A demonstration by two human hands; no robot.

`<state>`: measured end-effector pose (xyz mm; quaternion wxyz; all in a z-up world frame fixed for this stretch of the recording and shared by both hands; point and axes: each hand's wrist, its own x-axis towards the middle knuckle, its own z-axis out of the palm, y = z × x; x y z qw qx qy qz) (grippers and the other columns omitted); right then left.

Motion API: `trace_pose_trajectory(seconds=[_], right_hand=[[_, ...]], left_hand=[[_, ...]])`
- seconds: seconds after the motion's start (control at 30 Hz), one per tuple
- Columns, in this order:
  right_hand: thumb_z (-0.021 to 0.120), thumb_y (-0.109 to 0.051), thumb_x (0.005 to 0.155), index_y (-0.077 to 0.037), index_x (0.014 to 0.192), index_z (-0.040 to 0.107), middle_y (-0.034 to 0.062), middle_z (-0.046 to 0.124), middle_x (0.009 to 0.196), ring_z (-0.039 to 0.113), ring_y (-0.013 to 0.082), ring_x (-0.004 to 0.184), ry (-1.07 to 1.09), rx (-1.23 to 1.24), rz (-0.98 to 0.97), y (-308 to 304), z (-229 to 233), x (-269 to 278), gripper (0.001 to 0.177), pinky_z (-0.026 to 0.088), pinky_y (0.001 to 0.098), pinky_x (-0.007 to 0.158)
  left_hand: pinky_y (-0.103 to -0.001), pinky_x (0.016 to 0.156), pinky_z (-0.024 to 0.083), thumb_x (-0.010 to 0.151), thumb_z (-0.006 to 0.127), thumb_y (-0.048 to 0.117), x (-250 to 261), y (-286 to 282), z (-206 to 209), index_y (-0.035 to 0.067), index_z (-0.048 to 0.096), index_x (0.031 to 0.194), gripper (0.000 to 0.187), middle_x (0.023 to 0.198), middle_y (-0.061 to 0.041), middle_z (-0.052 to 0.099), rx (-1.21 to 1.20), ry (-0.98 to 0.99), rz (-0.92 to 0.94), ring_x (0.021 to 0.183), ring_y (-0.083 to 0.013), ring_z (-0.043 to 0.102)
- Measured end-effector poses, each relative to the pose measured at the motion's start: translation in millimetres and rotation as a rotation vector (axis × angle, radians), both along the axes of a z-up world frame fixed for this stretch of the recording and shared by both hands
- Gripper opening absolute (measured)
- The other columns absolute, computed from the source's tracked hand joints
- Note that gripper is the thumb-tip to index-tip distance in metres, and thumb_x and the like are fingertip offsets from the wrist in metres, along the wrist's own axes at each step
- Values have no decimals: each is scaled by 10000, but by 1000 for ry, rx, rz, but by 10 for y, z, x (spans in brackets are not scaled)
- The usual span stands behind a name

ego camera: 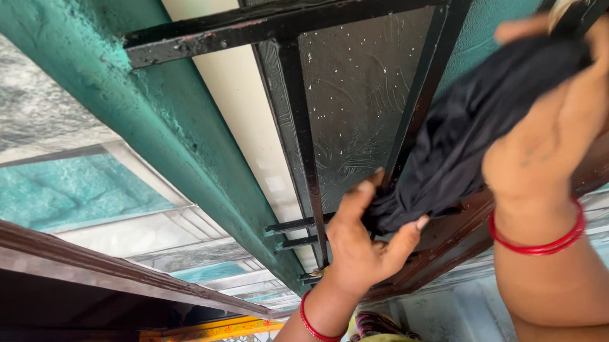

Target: The person cleans the metal bars and the glass of a window frame by hand using a dark cloth.

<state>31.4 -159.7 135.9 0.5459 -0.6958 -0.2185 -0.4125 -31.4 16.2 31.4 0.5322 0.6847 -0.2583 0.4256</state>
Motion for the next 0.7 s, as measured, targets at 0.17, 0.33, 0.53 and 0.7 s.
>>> trace_pose_trajectory(seconds=[0.17,0.33,0.53,0.7], right_hand=[[433,-341,1280,22,1439,438,85,622,1183,573,133,1005,-169,-128,-58,-59,131,68,396,459,226,935],[484,-325,1288,32,1371,469,57,592,1064,552,126,920,-86,1,35,-34,-293,51,367,455,219,884],[492,-311,1231,65,1379,396,87,611,1078,579,139,957,-129,33,17,52,-822,7,415,498,252,925],[526,-243,1195,29,1210,529,111,680,1009,663,172,862,55,-37,-68,73,-1124,-160,272,535,289,835]], left_hand=[[-359,909,621,928,831,315,-43,-65,171,-31,453,1433,719,1193,-221,707,114,143,80,1027,-333,777],[-378,850,601,852,839,221,-22,-135,141,-27,471,1415,717,1166,-200,724,174,192,159,969,-363,769],[-398,915,586,727,625,-32,-11,-211,-39,13,191,1602,978,1423,-298,567,225,-21,247,1110,-405,700],[-468,911,502,714,699,-11,-68,-215,-250,-44,190,1601,1023,1211,-216,596,324,94,259,959,-384,627]])
